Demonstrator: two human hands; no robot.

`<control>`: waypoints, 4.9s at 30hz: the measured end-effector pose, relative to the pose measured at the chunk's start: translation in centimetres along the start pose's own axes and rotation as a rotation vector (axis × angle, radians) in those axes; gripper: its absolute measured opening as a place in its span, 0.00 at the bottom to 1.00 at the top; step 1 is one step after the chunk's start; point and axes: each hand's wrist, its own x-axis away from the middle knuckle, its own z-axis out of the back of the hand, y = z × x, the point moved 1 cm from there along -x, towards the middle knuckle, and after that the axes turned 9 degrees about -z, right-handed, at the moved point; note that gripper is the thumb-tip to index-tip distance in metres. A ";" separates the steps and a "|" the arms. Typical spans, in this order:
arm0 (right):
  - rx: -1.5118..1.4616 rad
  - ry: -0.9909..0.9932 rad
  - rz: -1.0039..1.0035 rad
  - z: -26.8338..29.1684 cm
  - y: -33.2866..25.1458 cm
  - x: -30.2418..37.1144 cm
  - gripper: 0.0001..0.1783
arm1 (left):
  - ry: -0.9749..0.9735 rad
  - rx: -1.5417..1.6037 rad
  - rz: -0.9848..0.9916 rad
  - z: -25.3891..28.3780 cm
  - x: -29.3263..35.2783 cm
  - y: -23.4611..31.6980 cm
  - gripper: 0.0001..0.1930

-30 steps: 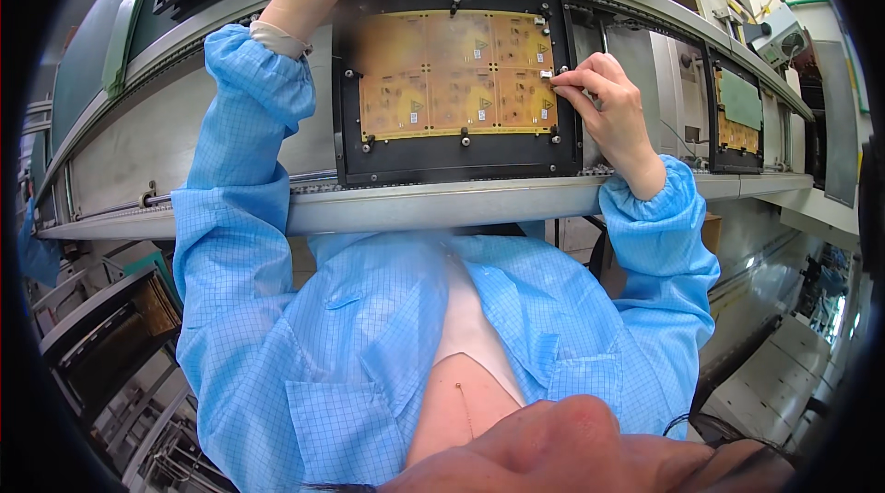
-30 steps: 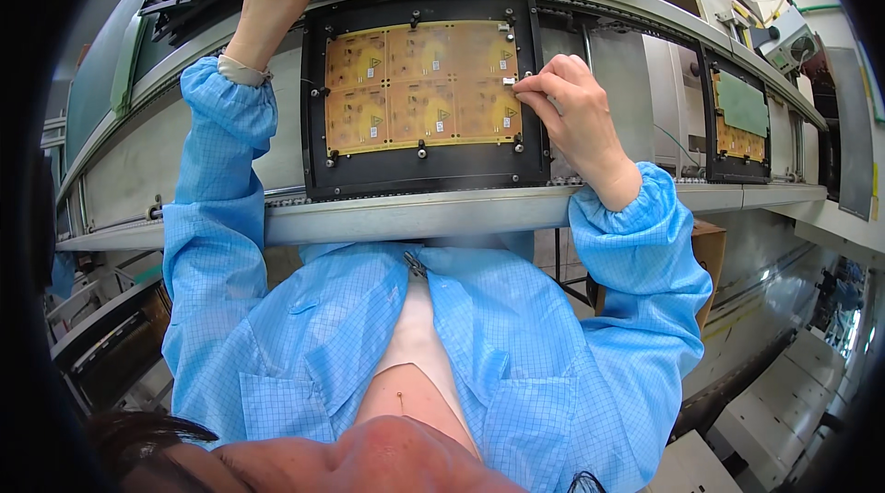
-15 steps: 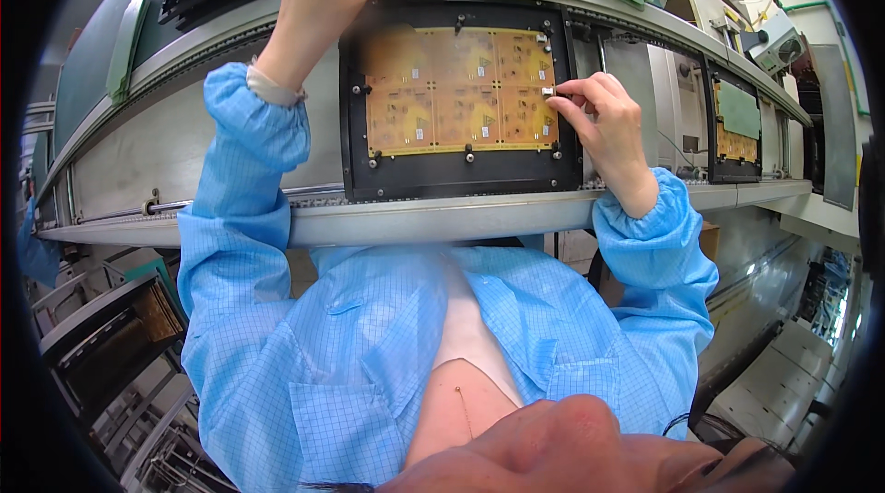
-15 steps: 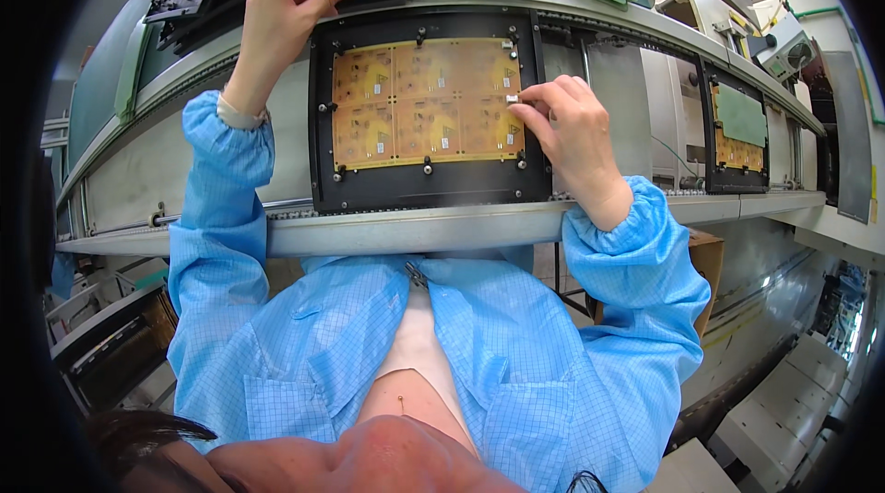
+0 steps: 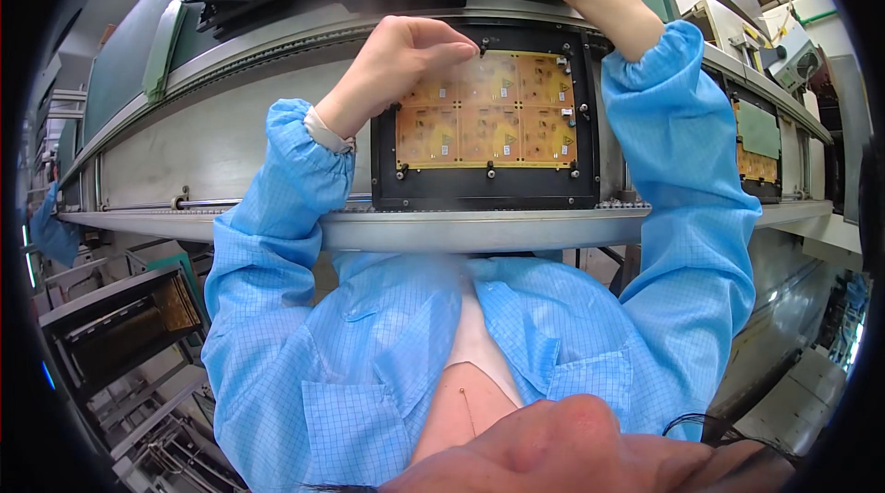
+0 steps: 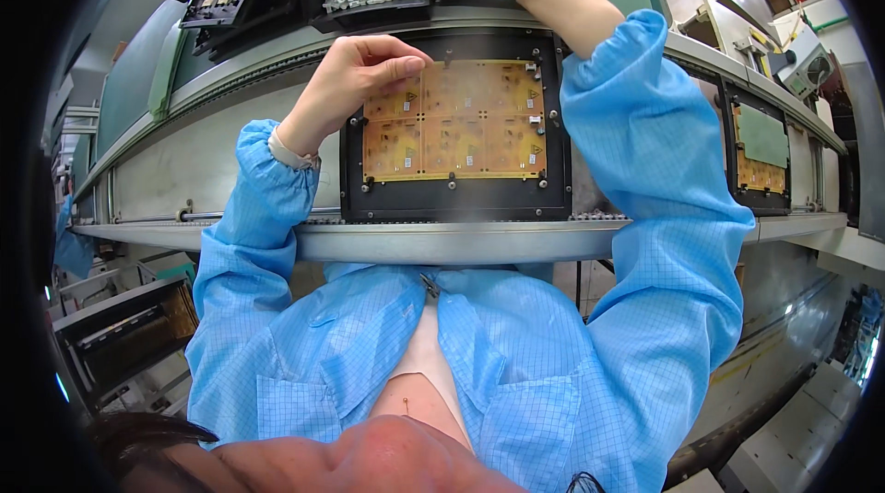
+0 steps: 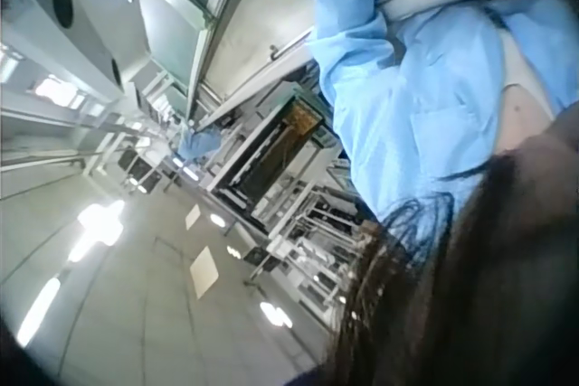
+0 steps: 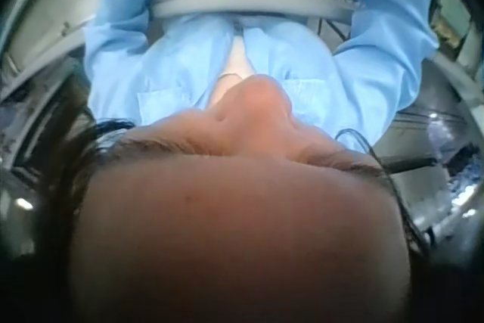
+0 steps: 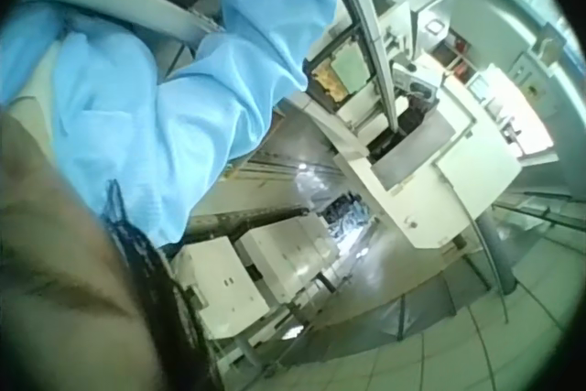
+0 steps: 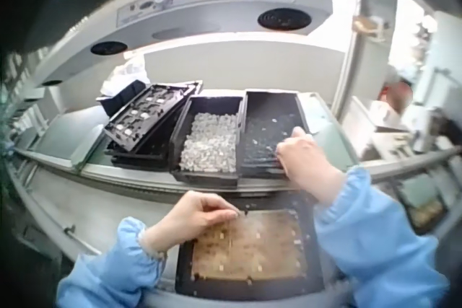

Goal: The recorder is assembling electronic components onto printed circuit boards at an industrial workstation.

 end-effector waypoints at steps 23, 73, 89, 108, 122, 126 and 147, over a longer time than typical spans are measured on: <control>0.253 -0.336 -0.058 -4.7 0.7 -0.8 0.11 | -0.020 -0.895 -0.671 -5.7 -3.8 -1.1 0.03; -1.418 -0.441 -0.869 4.0 -1.5 9.9 0.15 | -0.027 -1.229 -0.512 -7.7 -4.8 0.6 0.05; -1.571 -0.583 -1.060 4.7 -3.8 11.0 0.14 | 0.235 -1.118 -0.407 6.2 -6.3 -1.3 0.07; -0.739 -0.423 -0.590 3.4 -6.2 9.2 0.13 | 0.389 -0.270 -0.353 5.7 -3.9 0.4 0.05; -0.665 -0.375 -0.386 3.6 -6.1 9.2 0.15 | 0.378 0.033 -0.305 5.5 -1.7 0.4 0.04; -0.456 -0.302 -0.144 4.5 -6.8 8.3 0.15 | 0.261 -0.097 -0.384 5.8 -1.3 -1.0 0.08; 0.303 -0.335 -0.047 -3.0 0.1 -1.8 0.06 | 0.003 0.103 -0.031 -0.4 2.1 0.7 0.05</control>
